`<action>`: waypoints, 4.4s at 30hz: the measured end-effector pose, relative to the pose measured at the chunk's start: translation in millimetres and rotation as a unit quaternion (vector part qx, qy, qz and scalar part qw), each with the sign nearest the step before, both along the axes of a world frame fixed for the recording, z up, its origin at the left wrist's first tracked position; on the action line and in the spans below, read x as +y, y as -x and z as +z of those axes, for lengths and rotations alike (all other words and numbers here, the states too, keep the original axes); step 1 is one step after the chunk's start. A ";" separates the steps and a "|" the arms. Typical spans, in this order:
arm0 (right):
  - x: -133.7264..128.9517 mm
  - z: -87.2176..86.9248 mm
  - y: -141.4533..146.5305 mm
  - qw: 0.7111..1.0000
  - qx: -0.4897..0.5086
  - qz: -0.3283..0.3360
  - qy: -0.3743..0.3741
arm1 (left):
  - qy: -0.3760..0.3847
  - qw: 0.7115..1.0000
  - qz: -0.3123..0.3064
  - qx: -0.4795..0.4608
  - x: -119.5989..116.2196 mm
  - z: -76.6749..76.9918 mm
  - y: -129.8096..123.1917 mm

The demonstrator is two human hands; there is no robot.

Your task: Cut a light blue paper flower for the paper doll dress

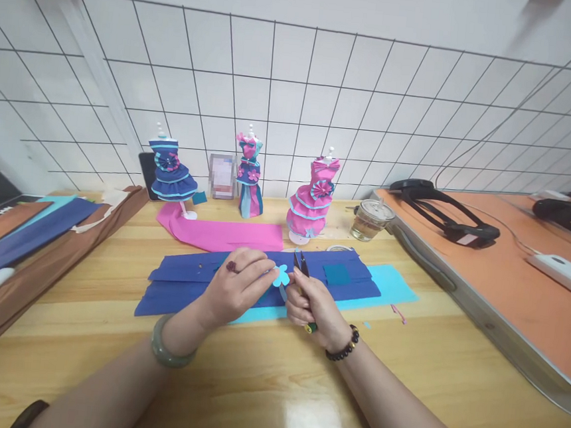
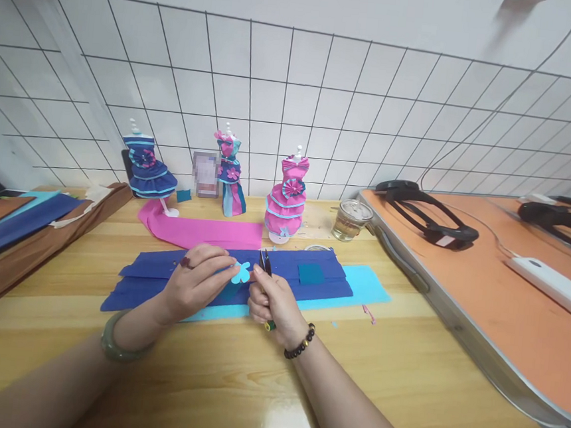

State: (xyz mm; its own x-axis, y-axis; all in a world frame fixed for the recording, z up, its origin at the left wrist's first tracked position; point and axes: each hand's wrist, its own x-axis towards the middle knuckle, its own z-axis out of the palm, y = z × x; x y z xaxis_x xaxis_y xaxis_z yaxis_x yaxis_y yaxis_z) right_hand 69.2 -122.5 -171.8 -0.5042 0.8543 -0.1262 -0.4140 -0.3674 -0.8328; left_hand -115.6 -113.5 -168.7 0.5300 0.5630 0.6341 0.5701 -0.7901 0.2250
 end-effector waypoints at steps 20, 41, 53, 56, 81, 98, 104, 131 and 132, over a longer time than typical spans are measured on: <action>4.4 -14.2 3.5 0.960 -0.182 -0.156 -0.147 | 0.542 0.772 -0.029 -0.331 3.2 9.7 -24.2; 3.2 -17.9 5.0 0.953 -0.209 -0.159 -0.151 | 0.608 0.626 -0.051 -0.486 -0.3 2.1 -30.7; 2.0 -19.4 9.8 0.965 -0.166 -0.170 -0.110 | 0.601 0.615 -0.034 -0.509 -4.5 -4.2 -39.2; 2.1 -19.3 9.0 0.963 -0.174 -0.173 -0.114 | 0.599 0.614 -0.036 -0.512 -3.4 -3.4 -37.6; 4.6 -5.4 -0.7 0.968 -0.179 -0.099 -0.143 | 0.539 0.744 -0.017 -0.395 -0.3 6.8 -30.2; 1.7 1.6 -8.6 0.952 -0.217 0.081 -0.200 | 0.548 0.786 -0.068 -0.279 1.2 23.0 -11.0; 0.0 0.6 -8.7 0.946 -0.239 0.073 -0.206 | 0.563 0.779 -0.057 -0.269 0.4 24.1 -11.8; 0.8 3.1 -5.7 0.907 -0.274 0.092 -0.307 | 0.624 0.740 -0.101 -0.229 4.2 25.9 -2.1; 1.1 2.9 -5.7 0.905 -0.276 0.096 -0.311 | 0.632 0.735 -0.101 -0.225 4.5 26.1 -1.0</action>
State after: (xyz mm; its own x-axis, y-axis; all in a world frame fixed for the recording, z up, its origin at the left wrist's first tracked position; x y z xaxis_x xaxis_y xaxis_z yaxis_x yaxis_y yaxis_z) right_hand 74.9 -121.4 -168.8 -0.6571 0.7504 0.0710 0.1486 0.2213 -0.9638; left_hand -114.6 -108.9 -142.6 0.5810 0.7913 -0.1903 0.1137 0.1526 0.9817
